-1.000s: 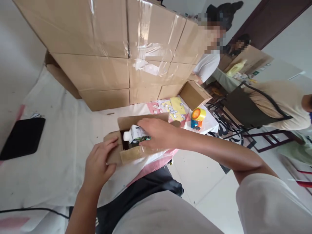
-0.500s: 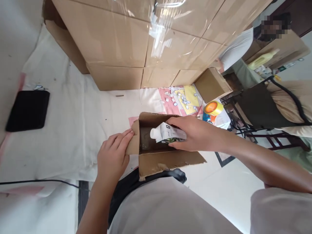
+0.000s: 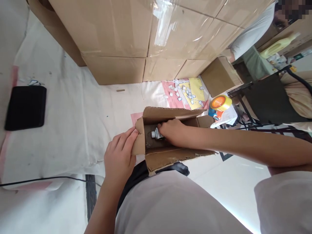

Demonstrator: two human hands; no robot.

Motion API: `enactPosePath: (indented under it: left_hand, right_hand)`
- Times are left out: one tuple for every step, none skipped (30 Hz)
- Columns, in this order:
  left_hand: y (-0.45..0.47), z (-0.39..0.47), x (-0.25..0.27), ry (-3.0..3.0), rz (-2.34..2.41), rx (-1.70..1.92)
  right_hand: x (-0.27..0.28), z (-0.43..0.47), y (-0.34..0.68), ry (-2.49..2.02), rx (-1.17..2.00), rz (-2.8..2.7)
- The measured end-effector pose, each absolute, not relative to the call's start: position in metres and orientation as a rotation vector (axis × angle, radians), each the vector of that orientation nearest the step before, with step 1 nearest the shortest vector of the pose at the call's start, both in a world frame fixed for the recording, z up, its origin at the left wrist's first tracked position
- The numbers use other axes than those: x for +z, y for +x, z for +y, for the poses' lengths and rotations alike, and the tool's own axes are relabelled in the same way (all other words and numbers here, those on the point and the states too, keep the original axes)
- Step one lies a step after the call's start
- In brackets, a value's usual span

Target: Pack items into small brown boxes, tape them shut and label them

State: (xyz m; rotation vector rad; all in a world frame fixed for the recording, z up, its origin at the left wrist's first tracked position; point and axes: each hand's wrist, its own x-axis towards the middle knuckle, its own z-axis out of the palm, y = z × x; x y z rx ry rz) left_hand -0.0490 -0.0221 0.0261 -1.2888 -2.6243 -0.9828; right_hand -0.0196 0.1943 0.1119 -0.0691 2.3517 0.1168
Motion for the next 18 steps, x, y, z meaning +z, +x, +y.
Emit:
enactPosePath:
  left_hand:
    - [-0.049,-0.022,0.026,-1.286,-2.626,-1.001]
    - [-0.048,-0.022,0.025,-1.280,-2.629,-1.017]
    - [-0.048,-0.022,0.025,-1.275,-2.632,-1.028]
    - [-0.047,-0.021,0.025,-1.270,-2.637,-1.034]
    - [-0.047,-0.021,0.025,-1.263,-2.644,-1.037]
    - [-0.047,-0.022,0.025,-1.255,-2.654,-1.037]
    - [-0.047,-0.022,0.025,-1.251,-2.666,-1.036]
    - [-0.047,-0.022,0.025,-1.248,-2.675,-1.036]
    - [-0.048,-0.023,0.025,-1.247,-2.682,-1.039]
    - [-0.048,-0.023,0.025,-1.244,-2.688,-1.043]
    - [-0.048,-0.024,0.025,-1.242,-2.693,-1.049]
    - [-0.048,-0.024,0.025,-1.240,-2.701,-1.057]
    - [-0.047,-0.024,0.025,-1.229,-2.716,-1.073]
    - [-0.046,-0.024,0.024,-1.200,-2.728,-1.109]
    - [-0.044,-0.023,0.024,-1.145,-2.724,-1.194]
    - [-0.042,-0.021,0.023,-1.053,-2.698,-1.333]
    - [-0.039,-0.019,0.022,-0.928,-2.647,-1.514]
    - [-0.037,-0.016,0.021,-0.799,-2.576,-1.716]
  right_hand:
    - [0.109,0.192,-0.022,-0.082,0.125,2.338]
    - [0.106,0.190,-0.023,-0.096,0.129,2.329]
    - [0.104,0.189,-0.024,-0.109,0.128,2.326]
    - [0.101,0.188,-0.024,-0.122,0.122,2.327]
    - [0.099,0.188,-0.024,-0.136,0.114,2.330]
    - [0.096,0.187,-0.024,-0.152,0.101,2.335]
    - [0.094,0.187,-0.024,-0.164,0.092,2.339]
    - [0.090,0.186,-0.025,-0.170,0.087,2.346]
    - [0.087,0.185,-0.026,-0.173,0.084,2.353]
    - [0.085,0.183,-0.027,-0.173,0.086,2.353]
    - [0.084,0.182,-0.029,-0.168,0.091,2.346]
    - [0.086,0.181,-0.030,-0.160,0.097,2.327]
    - [0.090,0.182,-0.030,-0.161,0.095,2.310]
    - [0.098,0.183,-0.028,-0.173,0.076,2.310]
    - [0.109,0.187,-0.023,-0.185,0.035,2.340]
    - [0.123,0.194,-0.014,-0.192,-0.039,2.406]
    - [0.138,0.203,-0.001,-0.186,-0.149,2.514]
    - [0.151,0.214,0.016,-0.145,-0.298,2.665]
